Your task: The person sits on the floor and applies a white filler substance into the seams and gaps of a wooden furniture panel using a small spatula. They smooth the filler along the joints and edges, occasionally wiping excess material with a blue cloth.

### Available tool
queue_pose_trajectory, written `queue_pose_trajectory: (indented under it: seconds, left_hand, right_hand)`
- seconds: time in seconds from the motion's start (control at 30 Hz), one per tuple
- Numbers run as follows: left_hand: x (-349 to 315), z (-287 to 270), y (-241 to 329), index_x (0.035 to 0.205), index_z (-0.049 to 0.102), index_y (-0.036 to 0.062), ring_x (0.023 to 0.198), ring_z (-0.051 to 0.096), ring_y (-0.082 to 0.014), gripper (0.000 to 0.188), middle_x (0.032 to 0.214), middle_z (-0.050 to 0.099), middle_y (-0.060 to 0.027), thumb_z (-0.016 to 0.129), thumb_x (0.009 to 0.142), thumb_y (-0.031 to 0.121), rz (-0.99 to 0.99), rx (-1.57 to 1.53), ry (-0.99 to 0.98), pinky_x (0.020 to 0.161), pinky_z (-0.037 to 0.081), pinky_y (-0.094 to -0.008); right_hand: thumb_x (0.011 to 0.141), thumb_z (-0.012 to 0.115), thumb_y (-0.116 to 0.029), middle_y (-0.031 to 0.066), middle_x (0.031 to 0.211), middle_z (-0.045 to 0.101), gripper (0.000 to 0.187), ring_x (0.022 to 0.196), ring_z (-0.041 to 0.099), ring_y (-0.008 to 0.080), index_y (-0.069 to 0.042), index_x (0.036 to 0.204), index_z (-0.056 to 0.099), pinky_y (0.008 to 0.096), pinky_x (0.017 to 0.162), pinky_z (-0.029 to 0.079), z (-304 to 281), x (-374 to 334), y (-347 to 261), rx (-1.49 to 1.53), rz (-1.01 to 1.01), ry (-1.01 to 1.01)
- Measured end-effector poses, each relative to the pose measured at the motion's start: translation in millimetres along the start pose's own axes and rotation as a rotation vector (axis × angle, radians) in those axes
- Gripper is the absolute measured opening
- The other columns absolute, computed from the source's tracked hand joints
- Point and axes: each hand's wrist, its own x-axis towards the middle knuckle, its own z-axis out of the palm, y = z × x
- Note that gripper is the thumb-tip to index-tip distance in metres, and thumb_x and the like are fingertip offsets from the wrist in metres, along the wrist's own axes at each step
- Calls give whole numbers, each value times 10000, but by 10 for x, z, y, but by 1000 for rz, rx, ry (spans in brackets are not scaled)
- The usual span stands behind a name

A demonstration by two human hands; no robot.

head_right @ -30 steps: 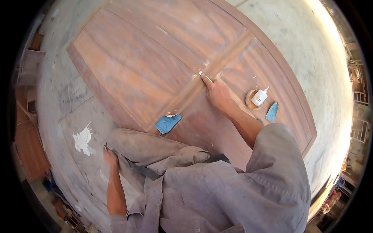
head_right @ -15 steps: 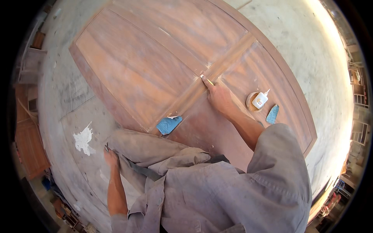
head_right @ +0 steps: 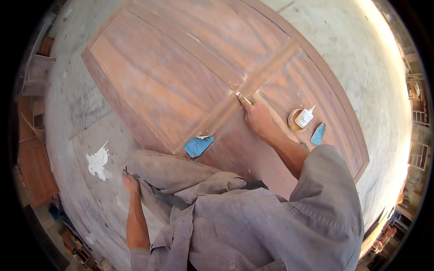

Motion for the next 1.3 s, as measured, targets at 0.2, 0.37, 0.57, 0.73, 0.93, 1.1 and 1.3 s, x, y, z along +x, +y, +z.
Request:
queue_pose_trajectory:
  seconds: [0.2, 0.37, 0.57, 0.73, 0.93, 1.1, 1.3]
  left_hand:
    - [28, -38, 135, 1500, 535, -29, 1233, 639, -497, 533, 1321, 672, -334, 516, 1090, 311, 21, 33, -32, 1030, 506, -540]
    - [-58, -42, 265, 1496, 543, -28, 1248, 636, -484, 518, 1336, 672, -316, 518, 1090, 292, -64, 6, -57, 1056, 498, -517]
    - [69, -25, 126, 1500, 529, -48, 1298, 611, -476, 506, 1391, 646, -314, 515, 1088, 245, 2, -31, 2, 1098, 479, -503]
    - [62, 21, 79, 1501, 517, -64, 1309, 598, -486, 511, 1411, 625, -332, 500, 1084, 229, 36, -29, -36, 1115, 467, -507]
    - [60, 99, 68, 1500, 526, -52, 1281, 611, -494, 520, 1402, 634, -323, 492, 1083, 256, 2, -23, -7, 1087, 482, -522]
    - [109, 123, -90, 1495, 553, -13, 1234, 640, -495, 512, 1343, 677, -301, 500, 1085, 288, -3, -29, 35, 1036, 503, -542]
    - [58, 62, 59, 1484, 573, 15, 1173, 669, -499, 493, 1279, 707, -297, 503, 1087, 298, -27, -6, -7, 994, 520, -562]
  right_hand:
    - [960, 626, -84, 241, 899, 683, 595, 764, 703, 420, -253, 1530, 593, 515, 679, 563, 54, 115, 33, -33, -30, 53]
    - [960, 629, -83, 235, 894, 685, 621, 745, 698, 424, -261, 1551, 568, 518, 670, 562, 39, 179, -16, -53, 29, 4]
    - [960, 627, -76, 234, 913, 696, 605, 743, 696, 432, -264, 1533, 583, 533, 673, 554, 91, 107, -20, -31, -5, 57]
    - [954, 621, -65, 244, 953, 709, 604, 775, 693, 455, -250, 1527, 575, 545, 692, 550, 44, 65, 10, 83, 24, 35]
    - [939, 624, -66, 247, 1019, 709, 679, 805, 705, 461, -282, 1573, 509, 542, 713, 572, 73, -58, 291, 31, 72, 131]
    - [952, 621, -104, 241, 1023, 713, 705, 826, 717, 464, -351, 1597, 482, 550, 722, 571, -64, 58, 94, -111, 127, -65]
    - [952, 634, -128, 253, 924, 707, 721, 784, 709, 453, -362, 1612, 464, 559, 718, 555, -1, 163, 176, -71, 151, -54]
